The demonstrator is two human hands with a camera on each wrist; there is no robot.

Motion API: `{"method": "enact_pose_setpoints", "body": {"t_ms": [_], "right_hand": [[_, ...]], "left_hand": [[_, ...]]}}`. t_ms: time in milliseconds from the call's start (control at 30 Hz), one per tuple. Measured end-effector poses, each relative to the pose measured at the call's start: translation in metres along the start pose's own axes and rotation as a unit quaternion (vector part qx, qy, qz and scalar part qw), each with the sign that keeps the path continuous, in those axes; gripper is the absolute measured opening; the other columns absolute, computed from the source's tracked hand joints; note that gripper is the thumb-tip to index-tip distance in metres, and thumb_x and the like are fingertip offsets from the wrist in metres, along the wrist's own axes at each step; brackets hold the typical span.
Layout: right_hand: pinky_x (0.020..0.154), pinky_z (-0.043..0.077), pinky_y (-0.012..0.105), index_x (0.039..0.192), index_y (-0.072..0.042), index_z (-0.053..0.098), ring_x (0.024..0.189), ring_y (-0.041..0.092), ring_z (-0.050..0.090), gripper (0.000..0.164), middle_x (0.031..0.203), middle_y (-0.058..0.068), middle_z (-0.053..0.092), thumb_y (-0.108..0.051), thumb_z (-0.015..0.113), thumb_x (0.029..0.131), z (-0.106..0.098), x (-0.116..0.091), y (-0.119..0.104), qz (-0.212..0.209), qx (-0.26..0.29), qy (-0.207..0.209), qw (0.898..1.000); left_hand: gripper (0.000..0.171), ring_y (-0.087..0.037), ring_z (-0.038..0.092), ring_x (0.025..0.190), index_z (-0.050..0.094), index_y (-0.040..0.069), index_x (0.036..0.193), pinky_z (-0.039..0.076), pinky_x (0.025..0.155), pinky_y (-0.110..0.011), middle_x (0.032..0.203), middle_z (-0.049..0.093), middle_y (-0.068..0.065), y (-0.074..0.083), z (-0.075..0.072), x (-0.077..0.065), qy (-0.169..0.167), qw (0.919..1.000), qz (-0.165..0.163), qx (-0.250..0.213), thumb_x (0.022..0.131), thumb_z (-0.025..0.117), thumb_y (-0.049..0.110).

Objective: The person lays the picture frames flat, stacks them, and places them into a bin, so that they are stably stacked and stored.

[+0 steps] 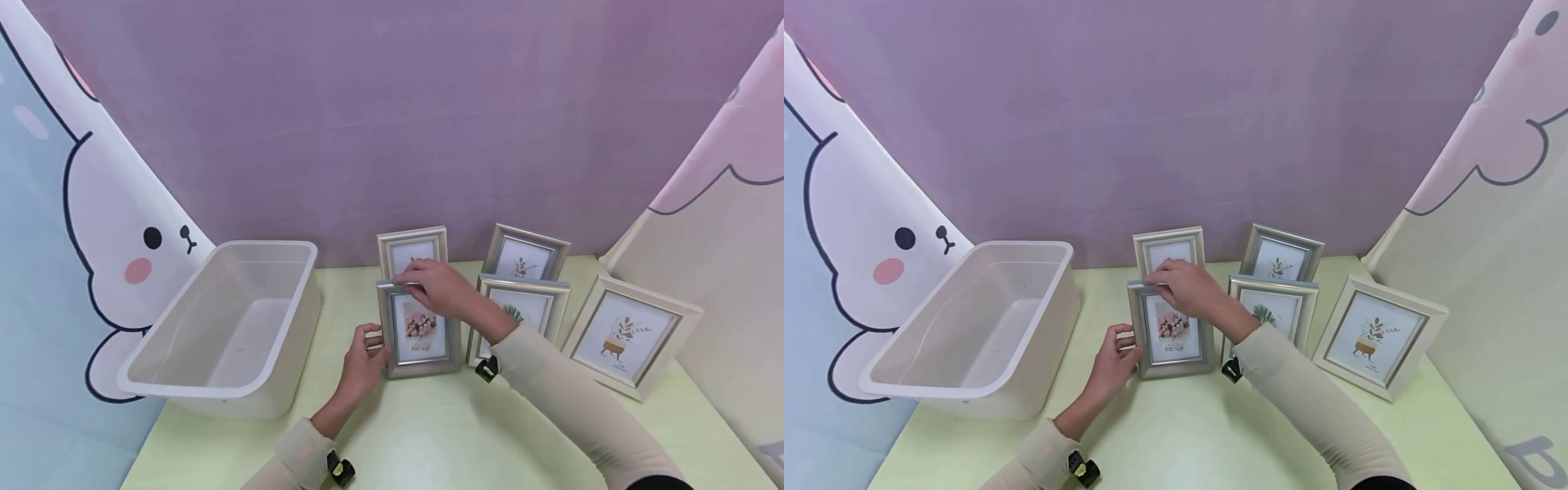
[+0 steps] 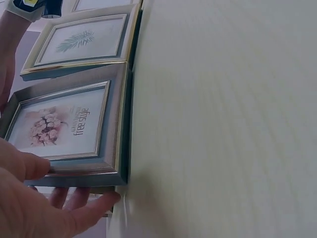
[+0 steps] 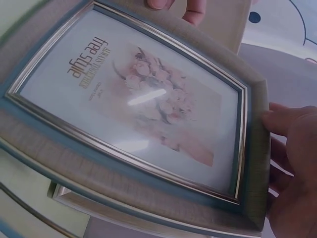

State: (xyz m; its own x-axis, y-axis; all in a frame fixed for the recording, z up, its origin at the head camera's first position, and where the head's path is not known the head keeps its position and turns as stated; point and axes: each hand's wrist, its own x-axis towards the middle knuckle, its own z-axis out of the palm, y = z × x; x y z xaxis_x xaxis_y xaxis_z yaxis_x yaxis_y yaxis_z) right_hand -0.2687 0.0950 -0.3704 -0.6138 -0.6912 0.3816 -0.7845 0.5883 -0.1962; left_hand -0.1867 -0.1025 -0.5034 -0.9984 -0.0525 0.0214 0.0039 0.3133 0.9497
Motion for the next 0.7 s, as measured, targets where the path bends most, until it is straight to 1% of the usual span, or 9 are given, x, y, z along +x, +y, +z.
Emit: {"method": "enact_pose_setpoints", "body": {"t_ms": [100, 233, 333, 567, 700], "right_hand": [[0.087, 0.058, 0.039, 0.122, -0.015, 0.074, 0.102, 0.021, 0.070, 0.026, 0.116, 0.006, 0.073, -0.011, 0.066, 0.098, 0.0007, 0.0002, -0.0002, 0.007, 0.001, -0.003, 1.000], [0.085, 0.058, 0.038, 0.124, -0.016, 0.074, 0.100, 0.019, 0.070, 0.028, 0.117, 0.005, 0.073, -0.011, 0.066, 0.098, 0.0020, 0.0007, 0.0000, 0.014, -0.003, -0.009, 1.000], [0.083, 0.058, 0.037, 0.125, -0.016, 0.073, 0.097, 0.018, 0.070, 0.028, 0.117, 0.006, 0.073, -0.011, 0.066, 0.099, 0.0035, 0.0007, 0.0003, 0.015, -0.004, -0.008, 1.000], [0.080, 0.058, 0.035, 0.123, -0.016, 0.074, 0.094, 0.018, 0.070, 0.027, 0.113, 0.006, 0.075, -0.011, 0.066, 0.098, 0.0080, 0.0005, 0.0014, 0.012, -0.015, 0.009, 1.000], [0.078, 0.058, 0.034, 0.123, -0.016, 0.074, 0.092, 0.018, 0.070, 0.026, 0.112, 0.005, 0.075, -0.012, 0.066, 0.098, 0.0100, 0.0011, 0.0005, 0.014, -0.014, 0.009, 1.000]], "left_hand": [[0.038, -0.035, 0.071, 0.109, 0.049, 0.008, 0.131, 0.060, 0.087, -0.043, 0.122, 0.070, -0.023, -0.0003, -0.0001, -0.0002, -0.001, 1.0000, 0.002, -0.003, 0.096, 0.063, 0.004], [0.037, -0.034, 0.072, 0.108, 0.050, 0.010, 0.130, 0.061, 0.085, -0.042, 0.122, 0.071, -0.023, -0.0004, 0.0007, -0.0017, 0.007, 0.9999, 0.005, -0.011, 0.096, 0.064, 0.004], [0.036, -0.035, 0.072, 0.108, 0.051, 0.010, 0.129, 0.061, 0.086, -0.042, 0.122, 0.071, -0.023, -0.0008, 0.0019, -0.0031, 0.012, 0.9998, 0.006, -0.017, 0.096, 0.064, 0.004], [0.032, -0.037, 0.072, 0.109, 0.055, 0.005, 0.126, 0.062, 0.085, -0.042, 0.124, 0.069, -0.025, -0.0037, 0.0048, -0.0046, 0.028, 0.9987, 0.026, -0.033, 0.095, 0.064, 0.002], [0.025, -0.035, 0.072, 0.106, 0.058, 0.003, 0.119, 0.062, 0.084, -0.038, 0.122, 0.070, -0.024, -0.0044, 0.0063, -0.0056, 0.041, 0.9980, 0.032, -0.035, 0.095, 0.064, 0.000]]}}
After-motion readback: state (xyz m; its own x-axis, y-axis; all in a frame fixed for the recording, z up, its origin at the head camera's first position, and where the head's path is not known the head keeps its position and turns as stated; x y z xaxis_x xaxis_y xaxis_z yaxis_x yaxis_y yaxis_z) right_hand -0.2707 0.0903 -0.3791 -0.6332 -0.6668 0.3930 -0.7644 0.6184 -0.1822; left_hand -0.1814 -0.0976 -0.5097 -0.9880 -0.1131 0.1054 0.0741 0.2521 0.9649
